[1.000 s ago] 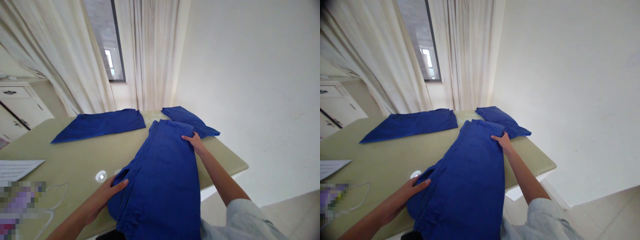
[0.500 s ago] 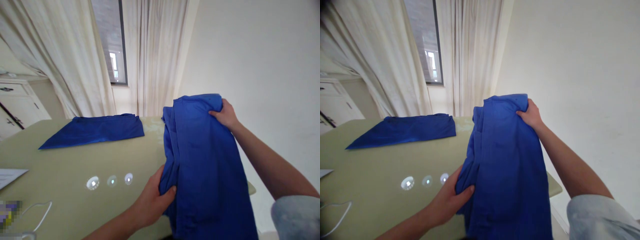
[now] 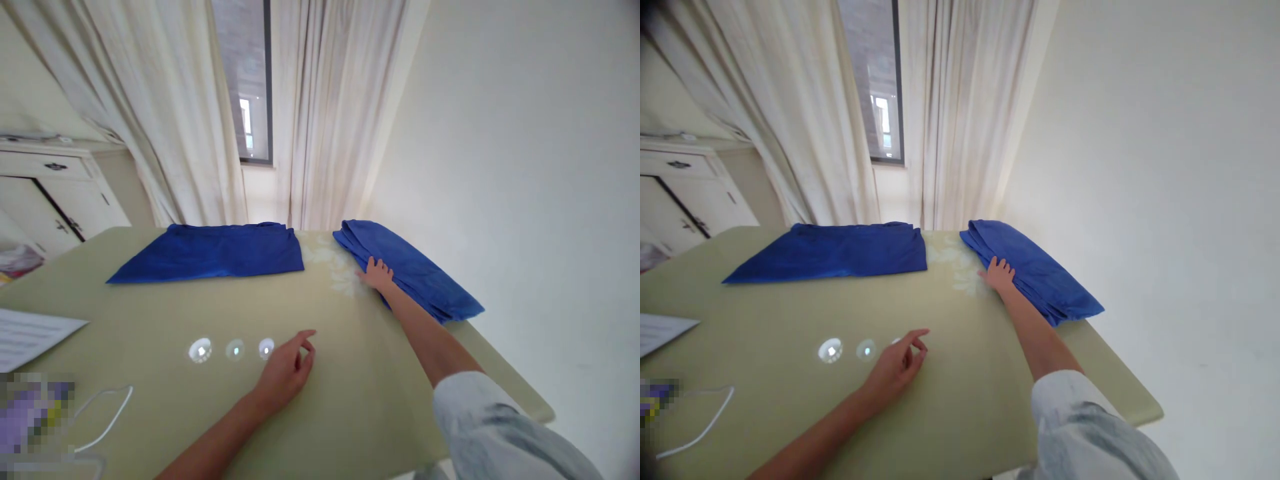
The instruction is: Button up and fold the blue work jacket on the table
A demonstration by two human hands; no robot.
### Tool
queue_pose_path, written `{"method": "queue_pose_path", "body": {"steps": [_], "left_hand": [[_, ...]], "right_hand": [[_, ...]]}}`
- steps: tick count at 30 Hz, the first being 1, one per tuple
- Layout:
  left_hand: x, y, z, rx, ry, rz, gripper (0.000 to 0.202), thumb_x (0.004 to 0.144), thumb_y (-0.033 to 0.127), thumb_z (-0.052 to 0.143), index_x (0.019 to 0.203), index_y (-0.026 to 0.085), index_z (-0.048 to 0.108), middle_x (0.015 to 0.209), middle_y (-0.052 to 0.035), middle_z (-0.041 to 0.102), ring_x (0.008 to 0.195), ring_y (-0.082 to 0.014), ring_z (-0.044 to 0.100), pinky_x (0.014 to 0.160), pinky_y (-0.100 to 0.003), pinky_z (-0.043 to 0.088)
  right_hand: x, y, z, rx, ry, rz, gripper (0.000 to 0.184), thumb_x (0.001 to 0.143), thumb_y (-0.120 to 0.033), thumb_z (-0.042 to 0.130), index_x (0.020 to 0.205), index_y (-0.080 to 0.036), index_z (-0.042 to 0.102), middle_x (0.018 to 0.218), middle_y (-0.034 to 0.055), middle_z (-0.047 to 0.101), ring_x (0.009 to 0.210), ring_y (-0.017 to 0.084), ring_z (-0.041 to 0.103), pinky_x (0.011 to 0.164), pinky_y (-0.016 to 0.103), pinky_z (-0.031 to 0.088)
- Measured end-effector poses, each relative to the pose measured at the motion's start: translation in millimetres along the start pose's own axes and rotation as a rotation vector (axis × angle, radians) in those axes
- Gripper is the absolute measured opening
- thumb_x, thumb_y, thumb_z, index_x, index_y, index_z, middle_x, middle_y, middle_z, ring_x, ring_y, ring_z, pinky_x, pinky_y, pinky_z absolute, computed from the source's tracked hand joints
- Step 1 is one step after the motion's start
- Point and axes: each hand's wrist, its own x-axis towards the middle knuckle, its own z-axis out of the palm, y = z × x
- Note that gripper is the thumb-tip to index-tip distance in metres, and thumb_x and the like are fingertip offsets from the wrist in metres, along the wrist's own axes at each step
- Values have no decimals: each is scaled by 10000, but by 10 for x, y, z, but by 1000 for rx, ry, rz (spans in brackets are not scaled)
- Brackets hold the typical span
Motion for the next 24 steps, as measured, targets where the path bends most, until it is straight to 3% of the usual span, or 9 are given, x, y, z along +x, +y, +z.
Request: {"method": "queue_pose_path", "body": {"steps": [3, 5, 7, 9, 12, 15, 17, 20, 24], "left_hand": [[78, -96, -287, 27, 213, -18, 340, 993, 395, 507, 1260, 226, 630, 870, -9, 671, 618, -144, 531, 616, -280, 410], [157, -93, -295, 55, 187, 42, 327, 991, 393, 517, 1245, 227, 639, 869, -4, 668, 623, -142, 521, 631, -281, 403], [205, -94, -275, 84, 127, 83, 321, 984, 382, 536, 1241, 228, 652, 865, -1, 673, 607, -135, 507, 637, -282, 399], [224, -118, -302, 62, 141, 74, 325, 991, 377, 518, 1240, 220, 656, 851, 0, 666, 602, -132, 510, 627, -279, 396], [248, -167, -442, -17, 282, 2, 329, 979, 393, 519, 1205, 200, 658, 813, 3, 643, 593, -132, 510, 596, -271, 383], [293, -166, -595, -137, 409, -37, 362, 972, 457, 526, 1164, 181, 659, 790, -6, 645, 593, -133, 500, 585, -265, 381], [313, -130, -696, -247, 481, -27, 424, 973, 527, 519, 1155, 169, 654, 799, -19, 650, 594, -130, 485, 570, -259, 376], [311, -73, -973, -351, 606, -12, 502, 945, 607, 551, 1163, 167, 651, 849, -40, 674, 610, -126, 493, 578, -249, 403], [347, -142, -1661, -221, 640, -38, 525, 913, 618, 575, 1163, 166, 665, 984, -96, 739, 743, -177, 636, 717, -294, 519]], "right_hand": [[38, -486, 352, 90, -43, -189, 813, 893, -571, 747, 1539, -178, 448, 1627, 266, 409, 1546, 449, 324, 1259, 609, 215], [49, -966, 652, 163, -146, -245, 824, 922, -600, 695, 1566, -183, 396, 1607, 223, 454, 1525, 391, 385, 1250, 516, 298], [17, -1414, 967, 205, -201, -180, 876, 929, -613, 667, 1591, -155, 319, 1588, 230, 471, 1492, 368, 437, 1216, 487, 363], [-39, -1733, 1219, 220, -217, -120, 868, 924, -545, 687, 1579, -130, 299, 1530, 257, 517, 1437, 377, 499, 1171, 500, 414], [-129, -1925, 1383, 234, -231, -116, 722, 877, -324, 721, 1499, -155, 396, 1384, 224, 634, 1310, 367, 599, 1101, 494, 471], [-257, -1838, 1303, 270, -301, -215, 637, 798, -155, 689, 1405, -197, 498, 1245, 123, 713, 1170, 294, 661, 1040, 434, 510], [-374, -1634, 1120, 292, -367, -295, 623, 759, -134, 685, 1363, -192, 546, 1171, 76, 734, 1071, 248, 679, 984, 392, 538], [-540, -1088, 633, 279, -435, -357, 579, 689, -170, 740, 1259, -191, 637, 1076, 37, 744, 950, 220, 680, 897, 361, 567], [-644, -169, -193, 128, -401, -273, 415, 528, -154, 847, 915, -223, 712, 903, 46, 755, 873, 267, 702, 896, 408, 567]]}}
